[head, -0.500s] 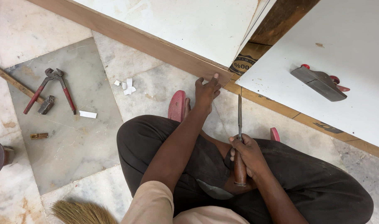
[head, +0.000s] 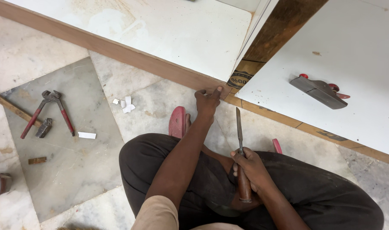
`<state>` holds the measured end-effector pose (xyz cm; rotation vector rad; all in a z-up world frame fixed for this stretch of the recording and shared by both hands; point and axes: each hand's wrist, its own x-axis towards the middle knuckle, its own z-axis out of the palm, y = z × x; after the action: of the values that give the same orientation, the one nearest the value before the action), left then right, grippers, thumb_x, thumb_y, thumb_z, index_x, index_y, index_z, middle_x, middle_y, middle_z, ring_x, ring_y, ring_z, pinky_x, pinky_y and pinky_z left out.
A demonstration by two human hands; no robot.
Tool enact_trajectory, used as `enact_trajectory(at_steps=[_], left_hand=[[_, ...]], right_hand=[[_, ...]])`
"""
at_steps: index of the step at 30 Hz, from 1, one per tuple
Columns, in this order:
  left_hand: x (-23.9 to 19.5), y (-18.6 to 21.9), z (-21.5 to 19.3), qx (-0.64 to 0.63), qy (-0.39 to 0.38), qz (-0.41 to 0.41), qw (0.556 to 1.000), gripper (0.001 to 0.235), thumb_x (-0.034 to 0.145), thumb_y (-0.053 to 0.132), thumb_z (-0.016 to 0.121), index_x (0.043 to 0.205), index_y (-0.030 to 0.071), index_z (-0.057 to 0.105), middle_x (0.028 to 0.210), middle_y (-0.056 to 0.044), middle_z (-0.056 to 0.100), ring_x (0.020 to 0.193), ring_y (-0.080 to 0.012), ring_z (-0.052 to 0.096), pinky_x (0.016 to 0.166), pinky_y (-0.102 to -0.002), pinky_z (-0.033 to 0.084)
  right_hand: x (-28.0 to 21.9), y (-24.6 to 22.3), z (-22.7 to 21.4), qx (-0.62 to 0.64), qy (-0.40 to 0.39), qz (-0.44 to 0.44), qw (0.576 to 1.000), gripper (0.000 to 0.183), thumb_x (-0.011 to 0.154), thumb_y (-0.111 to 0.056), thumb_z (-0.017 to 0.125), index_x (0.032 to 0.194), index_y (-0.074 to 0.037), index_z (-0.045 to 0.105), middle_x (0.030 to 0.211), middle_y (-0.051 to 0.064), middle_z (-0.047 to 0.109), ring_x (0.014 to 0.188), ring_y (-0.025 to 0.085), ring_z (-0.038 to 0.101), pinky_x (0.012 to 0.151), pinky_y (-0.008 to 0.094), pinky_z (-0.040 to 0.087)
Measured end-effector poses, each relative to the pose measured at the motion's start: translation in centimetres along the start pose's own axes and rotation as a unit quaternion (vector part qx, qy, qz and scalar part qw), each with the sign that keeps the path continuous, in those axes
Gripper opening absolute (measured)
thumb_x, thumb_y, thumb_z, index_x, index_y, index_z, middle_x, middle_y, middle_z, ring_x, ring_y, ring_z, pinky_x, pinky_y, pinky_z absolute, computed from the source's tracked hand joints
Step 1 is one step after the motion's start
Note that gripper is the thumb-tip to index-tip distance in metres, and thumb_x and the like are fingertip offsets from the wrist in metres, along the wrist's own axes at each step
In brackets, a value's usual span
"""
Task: The person sits on the floor and uses a chisel to carve and shape the edge of a wooden trim piece attached to a white cabinet. They repeatedly scrape the wood surface, removing shavings, while occasionally pausing to inspect the edge.
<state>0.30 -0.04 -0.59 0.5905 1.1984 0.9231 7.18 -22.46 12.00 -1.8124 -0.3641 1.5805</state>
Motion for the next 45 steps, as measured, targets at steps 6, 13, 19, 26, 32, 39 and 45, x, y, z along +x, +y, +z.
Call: enact_trajectory(at_steps=[6,13,19,26,32,39,45], left_hand=[[0.0,-0.2,-0.5,0.02,-0.019,0.003,1.0,0.095,0.081,0.036,0.085,0.14,-0.011,0.027,0.113,-0.022,0.059,0.088,-0.0188,0.062,0.071,-0.032,0.057],[-3.3,1.5,-0.7,0.034,-0.032,0.069,0.997,0.074,0.087,0.033,0.078,0.136,-0.011,0.043,0.113,-0.017,0.064,0.088,-0.016,0.062,0.073,-0.03,0.055],[-7.0,3.8,-0.9,0.022,-0.085,0.151,0.985,0.043,0.095,0.019,0.066,0.128,-0.007,0.062,0.103,-0.011,0.068,0.081,-0.0126,0.056,0.071,-0.025,0.049],[-9.1,4.3,-1.3,0.085,-0.084,0.178,0.977,0.041,0.109,0.022,0.066,0.108,-0.018,0.058,0.092,-0.019,0.057,0.077,-0.0166,0.05,0.07,-0.034,0.045],[-13.9,2.7,-1.6,0.127,-0.151,0.189,0.962,0.042,0.104,0.029,0.058,0.121,-0.01,0.061,0.124,-0.013,0.06,0.078,-0.0188,0.072,0.076,-0.031,0.059],[-18.0,1.6,-0.3,0.086,-0.286,-0.058,0.953,0.046,0.098,0.031,0.062,0.133,0.002,0.055,0.117,-0.013,0.072,0.101,-0.0113,0.075,0.085,-0.03,0.061],[-18.5,2.9,0.7,0.143,-0.23,0.017,0.963,0.033,0.092,0.019,0.075,0.109,-0.004,0.059,0.082,-0.009,0.069,0.061,-0.0175,0.059,0.055,-0.031,0.047]], right_hand=[[-0.3,0.5,0.1,0.011,0.009,-0.001,1.0,0.023,0.092,-0.026,0.071,0.092,-0.006,0.06,0.064,0.006,0.059,0.055,0.015,0.057,0.054,0.03,0.051],[-1.1,0.1,0.3,0.01,0.01,-0.016,1.0,0.025,0.092,-0.027,0.073,0.093,-0.005,0.059,0.064,0.006,0.059,0.055,0.015,0.057,0.054,0.03,0.052],[-1.6,-0.1,-0.2,0.017,0.003,-0.018,1.0,0.026,0.091,-0.027,0.072,0.095,-0.005,0.06,0.065,0.007,0.06,0.055,0.016,0.058,0.055,0.03,0.053],[-1.7,0.5,-1.2,0.058,0.011,-0.066,0.996,0.024,0.092,-0.024,0.072,0.098,-0.004,0.06,0.068,0.006,0.059,0.057,0.015,0.058,0.057,0.031,0.053],[-2.1,0.4,-1.9,0.108,0.004,-0.123,0.986,0.02,0.091,-0.021,0.07,0.102,-0.006,0.062,0.07,0.005,0.059,0.058,0.014,0.059,0.055,0.03,0.053],[-3.7,0.3,-2.0,0.223,-0.108,-0.084,0.965,0.021,0.095,-0.025,0.059,0.104,-0.007,0.065,0.069,0.003,0.058,0.055,0.011,0.057,0.05,0.027,0.05],[-5.2,-0.1,-1.2,0.238,-0.107,-0.064,0.963,0.03,0.098,-0.027,0.055,0.113,-0.001,0.052,0.079,0.007,0.06,0.058,0.015,0.061,0.05,0.031,0.053]])
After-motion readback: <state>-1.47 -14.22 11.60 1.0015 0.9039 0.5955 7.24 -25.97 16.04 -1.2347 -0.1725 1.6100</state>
